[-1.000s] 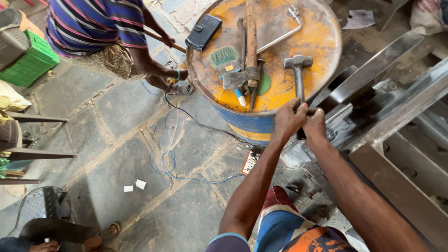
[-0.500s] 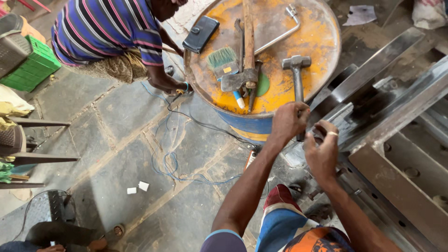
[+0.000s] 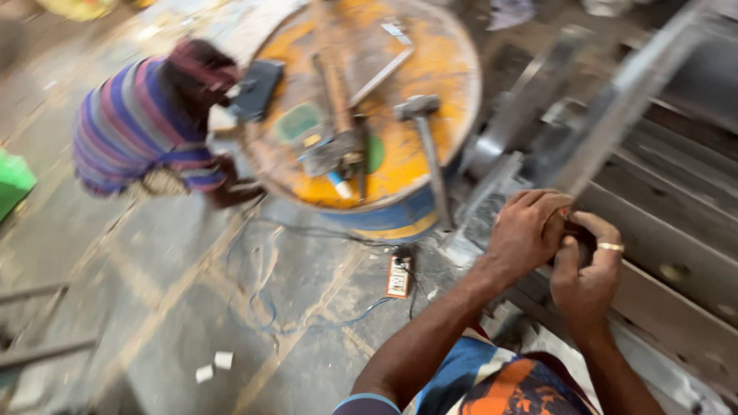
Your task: The person removes a metal bar from a machine, then uses a hammer and wrench to adjust internal components and tighten bolts on the machine's frame.
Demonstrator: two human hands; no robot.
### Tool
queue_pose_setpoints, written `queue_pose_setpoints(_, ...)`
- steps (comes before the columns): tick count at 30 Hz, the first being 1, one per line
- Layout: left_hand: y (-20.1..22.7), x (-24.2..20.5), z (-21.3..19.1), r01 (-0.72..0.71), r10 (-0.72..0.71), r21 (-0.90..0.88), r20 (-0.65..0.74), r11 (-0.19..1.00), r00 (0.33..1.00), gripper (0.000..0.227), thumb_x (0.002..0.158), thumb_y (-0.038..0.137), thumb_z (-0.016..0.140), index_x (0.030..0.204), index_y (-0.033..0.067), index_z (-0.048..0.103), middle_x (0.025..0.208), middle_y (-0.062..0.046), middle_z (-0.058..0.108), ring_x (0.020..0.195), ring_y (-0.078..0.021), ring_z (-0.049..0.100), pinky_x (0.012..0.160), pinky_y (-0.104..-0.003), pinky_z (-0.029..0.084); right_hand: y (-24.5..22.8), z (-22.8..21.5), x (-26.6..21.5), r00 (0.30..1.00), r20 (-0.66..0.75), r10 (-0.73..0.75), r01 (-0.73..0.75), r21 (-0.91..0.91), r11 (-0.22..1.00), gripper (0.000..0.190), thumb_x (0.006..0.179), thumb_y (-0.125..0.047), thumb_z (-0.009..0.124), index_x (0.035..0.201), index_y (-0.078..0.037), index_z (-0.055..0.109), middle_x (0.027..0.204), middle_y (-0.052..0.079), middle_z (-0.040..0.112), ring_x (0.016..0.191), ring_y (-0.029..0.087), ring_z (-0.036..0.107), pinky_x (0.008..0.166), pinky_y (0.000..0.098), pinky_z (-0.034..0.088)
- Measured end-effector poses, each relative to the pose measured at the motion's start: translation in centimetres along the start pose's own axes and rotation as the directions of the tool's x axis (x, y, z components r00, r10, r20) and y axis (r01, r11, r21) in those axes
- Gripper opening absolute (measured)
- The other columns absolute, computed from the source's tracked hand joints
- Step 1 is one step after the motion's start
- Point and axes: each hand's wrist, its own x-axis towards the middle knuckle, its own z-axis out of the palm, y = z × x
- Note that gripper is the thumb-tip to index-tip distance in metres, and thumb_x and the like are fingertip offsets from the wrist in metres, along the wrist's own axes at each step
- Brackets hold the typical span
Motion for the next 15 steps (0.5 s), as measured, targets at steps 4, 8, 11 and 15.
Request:
queue_pose_setpoints(4, 0.3, -0.3, 2.2, -0.098, 0.103, -0.042, 0.131, 0.994, 0.986, 0.028, 0.094, 0.013, 0.061, 0.119, 0.0081, 0.070, 0.120, -0.013, 0.072, 0.119, -0.0320, 0.066, 0.109, -0.043, 0.051, 2.9, -4.3, 0.0, 0.997, -0.070, -0.041, 0.023, -0.245, 0.969, 0.019, 0.108, -0.008, 0.058, 0.123, 0.002, 0.063, 0.119, 0.018, 0.067, 0.110, 0.029, 0.066, 0.102, 0.0379, 0.052)
queue_pose_setpoints(8, -0.1, -0.2, 3.1, -0.176, 0.167, 0.018, 0.246, 0.984, 0.955, 0.023, 0.099, 0.015, 0.061, 0.119, 0.0086, 0.071, 0.120, -0.012, 0.072, 0.120, -0.0288, 0.066, 0.110, -0.044, 0.051, 4.6, -7.7, -0.4, 0.994, -0.076, 0.072, -0.096, -0.389, 0.916, 0.018, 0.108, -0.011, 0.060, 0.119, 0.001, 0.067, 0.114, 0.020, 0.070, 0.108, 0.032, 0.069, 0.098, 0.0408, 0.053)
queue_pose_setpoints(11, -0.2, 0.0, 2.9, -0.258, 0.226, 0.075, 0.296, 0.963, 0.928, 0.025, 0.098, 0.014, 0.064, 0.122, 0.0071, 0.071, 0.121, -0.012, 0.072, 0.120, -0.0270, 0.065, 0.111, -0.046, 0.048, 5.3, -8.1, -0.9, 0.996, -0.065, 0.065, -0.085, -0.382, 0.920, 0.020, 0.105, -0.012, 0.061, 0.120, 0.000, 0.068, 0.114, 0.019, 0.072, 0.108, 0.032, 0.069, 0.097, 0.0410, 0.054)
queue_pose_setpoints(15, 0.1, -1.1, 2.4, -0.253, 0.261, -0.066, 0.187, 0.965, 0.947, 0.024, 0.097, 0.008, 0.064, 0.121, 0.0057, 0.069, 0.120, -0.013, 0.072, 0.118, -0.0277, 0.066, 0.108, -0.044, 0.053, 6.0, -8.1, -2.3, 0.995, -0.101, 0.007, -0.037, -0.299, 0.953, 0.018, 0.102, -0.008, 0.060, 0.116, -0.001, 0.068, 0.114, 0.018, 0.071, 0.106, 0.030, 0.069, 0.096, 0.0400, 0.054)
